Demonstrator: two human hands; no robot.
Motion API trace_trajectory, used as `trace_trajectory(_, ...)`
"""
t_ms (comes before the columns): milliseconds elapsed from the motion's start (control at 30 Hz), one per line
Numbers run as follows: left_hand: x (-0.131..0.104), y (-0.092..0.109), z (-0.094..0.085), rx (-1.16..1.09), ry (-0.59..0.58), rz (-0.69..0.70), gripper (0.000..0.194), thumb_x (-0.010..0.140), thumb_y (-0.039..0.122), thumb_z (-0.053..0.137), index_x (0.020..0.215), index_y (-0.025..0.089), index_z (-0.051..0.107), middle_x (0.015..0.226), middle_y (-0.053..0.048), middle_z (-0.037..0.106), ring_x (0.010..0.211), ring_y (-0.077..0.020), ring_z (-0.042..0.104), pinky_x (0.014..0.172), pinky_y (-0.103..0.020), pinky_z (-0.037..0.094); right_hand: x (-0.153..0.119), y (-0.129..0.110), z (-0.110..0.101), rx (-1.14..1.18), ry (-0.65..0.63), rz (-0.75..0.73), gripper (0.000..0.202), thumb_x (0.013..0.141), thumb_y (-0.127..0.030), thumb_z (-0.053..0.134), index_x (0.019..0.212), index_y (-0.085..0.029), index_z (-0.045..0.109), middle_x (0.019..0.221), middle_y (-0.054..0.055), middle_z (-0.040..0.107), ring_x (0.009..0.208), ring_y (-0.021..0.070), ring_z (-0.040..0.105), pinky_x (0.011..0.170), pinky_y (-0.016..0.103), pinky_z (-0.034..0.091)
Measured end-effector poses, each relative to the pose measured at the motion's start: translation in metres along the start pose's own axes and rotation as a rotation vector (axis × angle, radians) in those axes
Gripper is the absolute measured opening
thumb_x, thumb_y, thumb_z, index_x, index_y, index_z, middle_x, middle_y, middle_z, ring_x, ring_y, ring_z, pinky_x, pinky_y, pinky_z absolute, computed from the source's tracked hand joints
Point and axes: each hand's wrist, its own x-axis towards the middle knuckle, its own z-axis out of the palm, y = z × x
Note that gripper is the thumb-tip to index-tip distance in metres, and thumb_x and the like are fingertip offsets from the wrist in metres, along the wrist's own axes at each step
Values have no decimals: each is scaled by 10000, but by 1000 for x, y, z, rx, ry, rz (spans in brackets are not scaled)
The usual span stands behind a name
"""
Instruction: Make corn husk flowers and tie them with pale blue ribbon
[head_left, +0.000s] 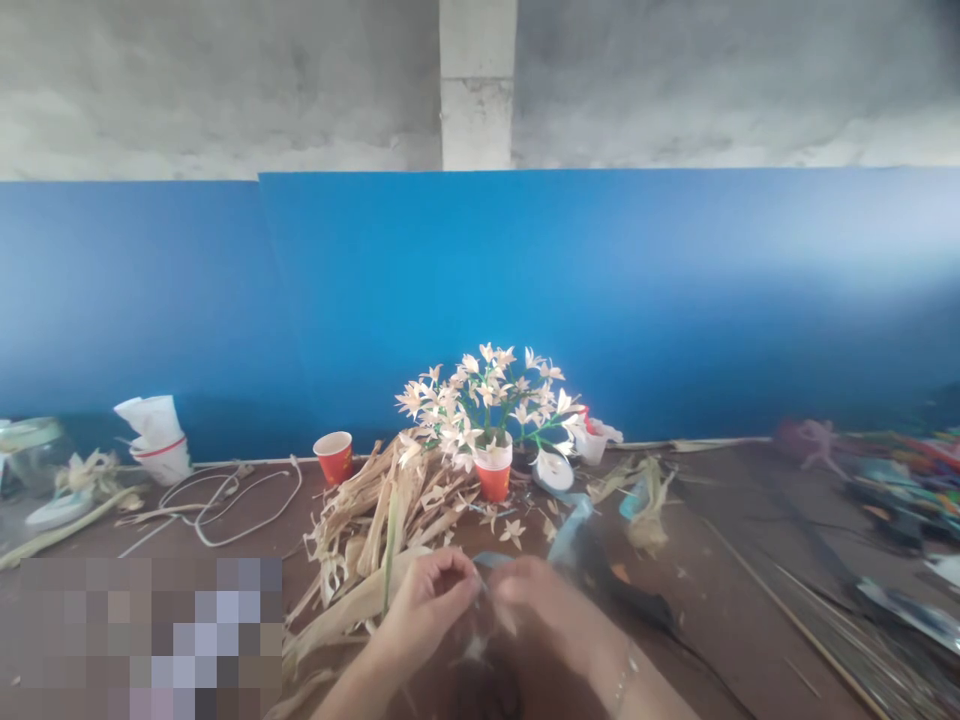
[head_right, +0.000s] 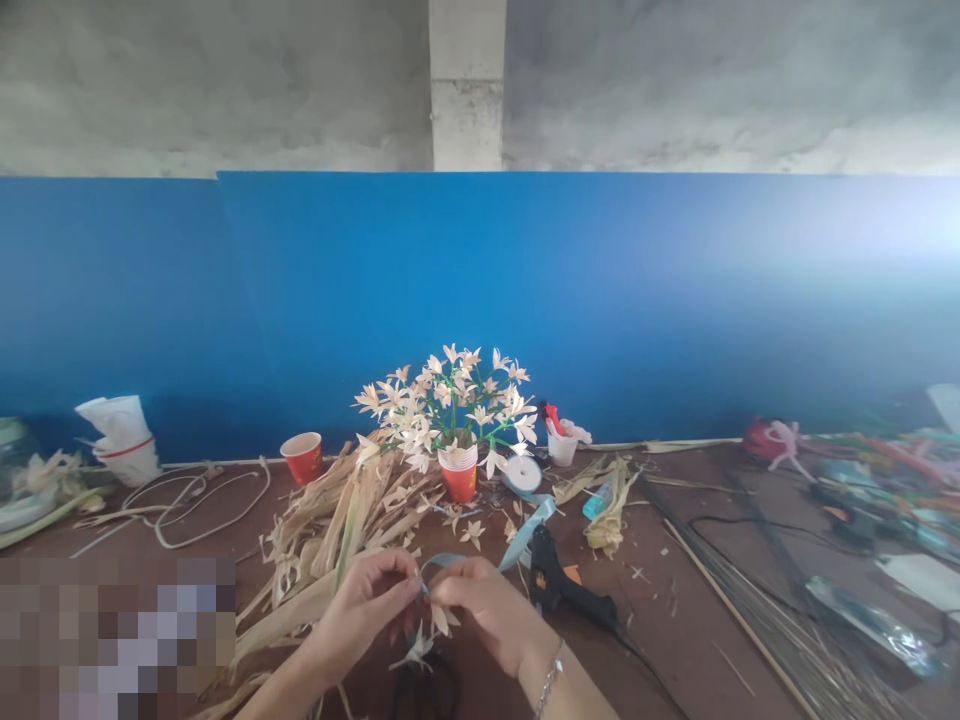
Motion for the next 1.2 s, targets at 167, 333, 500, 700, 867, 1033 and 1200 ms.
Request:
trace_trajectory(167,7,-7,-1,76,155,44,224,709,340,619,599,163,537,426,51,469,367,-64,370,384,-187,264,-2,-4,9,-376,223,-169,159,692,-138,525,826,-198,586,789,17,647,764,188,579,691,308,424)
trace_trajectory(333,12,-16,-2,131,216,106,181,683,282,639,576,148,581,496,24,514,470,-94,446,451,-200,322,-2,-6,14,-759,383,-460,133,713,-67,537,692,-197,558,694,1,599,740,179,538,732,330,351)
trace_trajectory(500,10,-13,-2,31,190,-33,171,615,286,698,611,155,588,443,31,545,362,-69,401,383,-190,262,-1,-7,12,-832,432,-474,155,698,-50,565,650,-197,552,699,-20,621,742,164,542,748,330,307)
trace_trajectory(700,7,-10,1,-245,129,-125,245,595,320,731,617,141,565,427,31,544,319,-42,384,344,-165,237,-3,-13,13,-848,444,-505,158,714,-70,563,635,-206,557,686,-23,626,752,160,542,771,328,301)
trace_trajectory(867,9,-10,-1,-185,143,-50,223,581,298,740,662,120,635,477,19,558,387,-72,459,412,-198,348,-4,-11,13,-765,431,-478,139,722,-88,561,657,-208,584,691,-18,638,753,163,554,770,325,321)
trace_trajectory(1033,11,-9,-6,-27,144,53,168,627,280,693,642,115,664,493,8,550,418,-89,474,435,-215,364,0,-8,10,-484,345,-227,91,693,-154,565,619,-183,609,688,7,641,711,162,568,719,288,383)
trace_trajectory(1200,9,-5,-8,3,93,41,153,618,265,698,614,123,639,541,2,574,418,-89,494,445,-217,377,4,-7,4,-69,154,227,60,612,-195,586,576,-161,620,489,-34,551,495,107,477,494,215,344)
